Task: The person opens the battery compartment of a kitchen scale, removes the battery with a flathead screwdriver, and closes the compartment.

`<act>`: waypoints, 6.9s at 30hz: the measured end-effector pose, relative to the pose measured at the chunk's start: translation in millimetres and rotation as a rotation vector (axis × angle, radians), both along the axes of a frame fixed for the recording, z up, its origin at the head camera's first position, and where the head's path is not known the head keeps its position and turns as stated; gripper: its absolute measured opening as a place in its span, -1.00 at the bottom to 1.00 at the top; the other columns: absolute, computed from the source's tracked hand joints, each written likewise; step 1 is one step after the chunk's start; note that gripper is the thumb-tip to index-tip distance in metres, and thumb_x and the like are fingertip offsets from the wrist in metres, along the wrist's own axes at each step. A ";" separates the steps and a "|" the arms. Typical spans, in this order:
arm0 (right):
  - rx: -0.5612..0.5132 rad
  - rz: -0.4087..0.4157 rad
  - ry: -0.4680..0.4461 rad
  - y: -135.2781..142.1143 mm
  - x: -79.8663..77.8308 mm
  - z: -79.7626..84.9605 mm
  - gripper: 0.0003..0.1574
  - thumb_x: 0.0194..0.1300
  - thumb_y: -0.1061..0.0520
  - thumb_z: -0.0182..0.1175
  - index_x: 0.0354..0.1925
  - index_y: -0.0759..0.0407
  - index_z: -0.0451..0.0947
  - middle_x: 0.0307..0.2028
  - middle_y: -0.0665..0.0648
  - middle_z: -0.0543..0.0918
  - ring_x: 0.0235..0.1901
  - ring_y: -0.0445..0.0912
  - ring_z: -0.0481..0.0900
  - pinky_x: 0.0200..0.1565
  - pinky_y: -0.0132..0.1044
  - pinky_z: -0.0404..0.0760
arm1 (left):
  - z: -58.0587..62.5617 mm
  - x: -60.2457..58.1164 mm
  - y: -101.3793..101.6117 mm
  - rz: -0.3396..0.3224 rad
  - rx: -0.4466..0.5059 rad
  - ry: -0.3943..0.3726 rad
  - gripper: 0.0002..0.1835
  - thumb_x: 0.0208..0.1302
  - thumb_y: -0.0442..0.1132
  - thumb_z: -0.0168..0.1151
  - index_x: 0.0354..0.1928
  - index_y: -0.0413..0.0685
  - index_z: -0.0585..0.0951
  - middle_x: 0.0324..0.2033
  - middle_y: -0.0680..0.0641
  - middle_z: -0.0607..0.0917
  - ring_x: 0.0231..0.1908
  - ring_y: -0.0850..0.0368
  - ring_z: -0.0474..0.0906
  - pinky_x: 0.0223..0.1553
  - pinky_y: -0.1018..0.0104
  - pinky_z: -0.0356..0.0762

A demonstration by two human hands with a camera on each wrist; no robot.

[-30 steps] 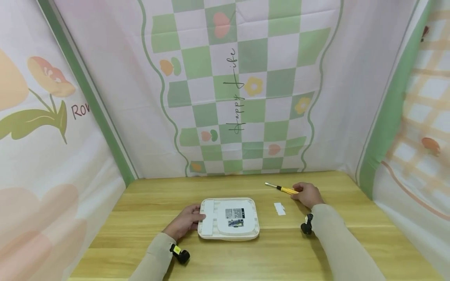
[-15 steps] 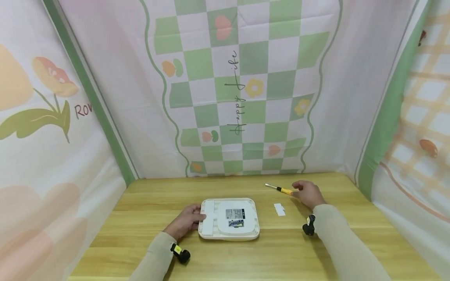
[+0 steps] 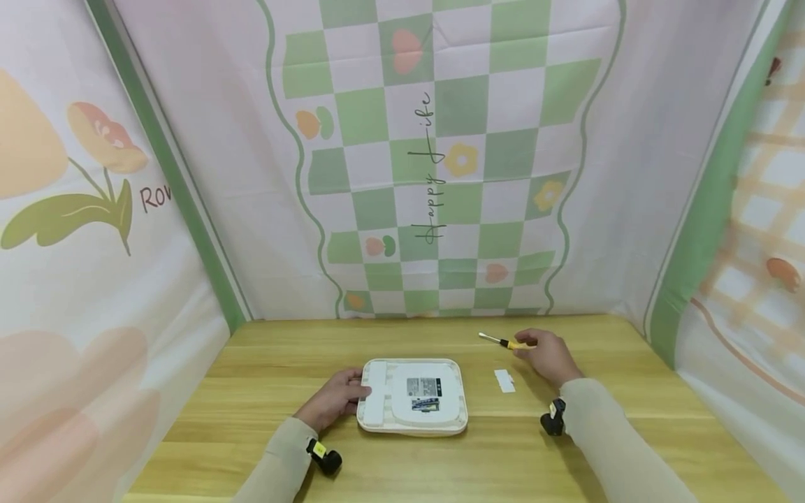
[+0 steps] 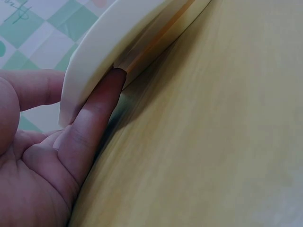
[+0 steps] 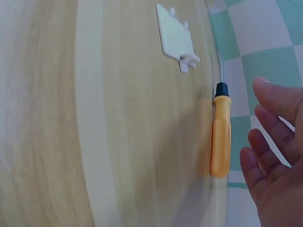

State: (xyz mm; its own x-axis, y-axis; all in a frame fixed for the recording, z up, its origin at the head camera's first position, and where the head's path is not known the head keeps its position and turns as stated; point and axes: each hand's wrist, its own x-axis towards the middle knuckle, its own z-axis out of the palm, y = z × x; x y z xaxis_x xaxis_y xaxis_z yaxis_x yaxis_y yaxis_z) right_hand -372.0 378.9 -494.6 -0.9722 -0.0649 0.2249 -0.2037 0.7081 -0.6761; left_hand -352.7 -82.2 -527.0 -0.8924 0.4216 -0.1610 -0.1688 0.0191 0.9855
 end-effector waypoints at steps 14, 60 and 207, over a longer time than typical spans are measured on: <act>0.005 0.050 0.060 -21.9 6.8 4.3 -0.61 0.28 0.15 0.31 0.00 0.37 0.58 -0.09 0.32 0.66 -0.11 0.22 0.60 -0.12 -0.03 0.59 | 0.7 0.3 -0.3 0.009 -0.009 0.002 -0.44 0.33 -0.34 0.23 0.31 -0.37 0.32 -0.10 -0.17 0.64 -0.18 -0.02 0.63 -0.22 0.13 0.66; 0.038 0.084 0.066 -74.8 39.0 3.8 -0.71 0.34 0.04 0.26 -0.06 0.19 0.65 -0.14 0.08 0.69 -0.11 0.07 0.61 -0.11 -0.03 0.58 | 0.4 -2.5 -2.2 0.010 -0.036 -0.010 -0.36 0.30 -0.32 0.24 0.34 -0.39 0.25 -0.09 -0.15 0.64 -0.18 0.00 0.63 -0.20 0.15 0.65; 0.370 0.514 0.226 -148.8 62.4 6.0 -0.83 0.28 0.15 0.30 -0.15 0.07 0.74 -0.02 -0.01 0.63 0.00 -0.05 0.57 0.03 -0.02 0.56 | -5.6 -4.3 -2.3 0.001 -0.005 -0.001 -0.43 0.32 -0.28 0.25 0.30 -0.33 0.33 -0.11 -0.16 0.64 -0.19 0.00 0.63 -0.23 0.15 0.66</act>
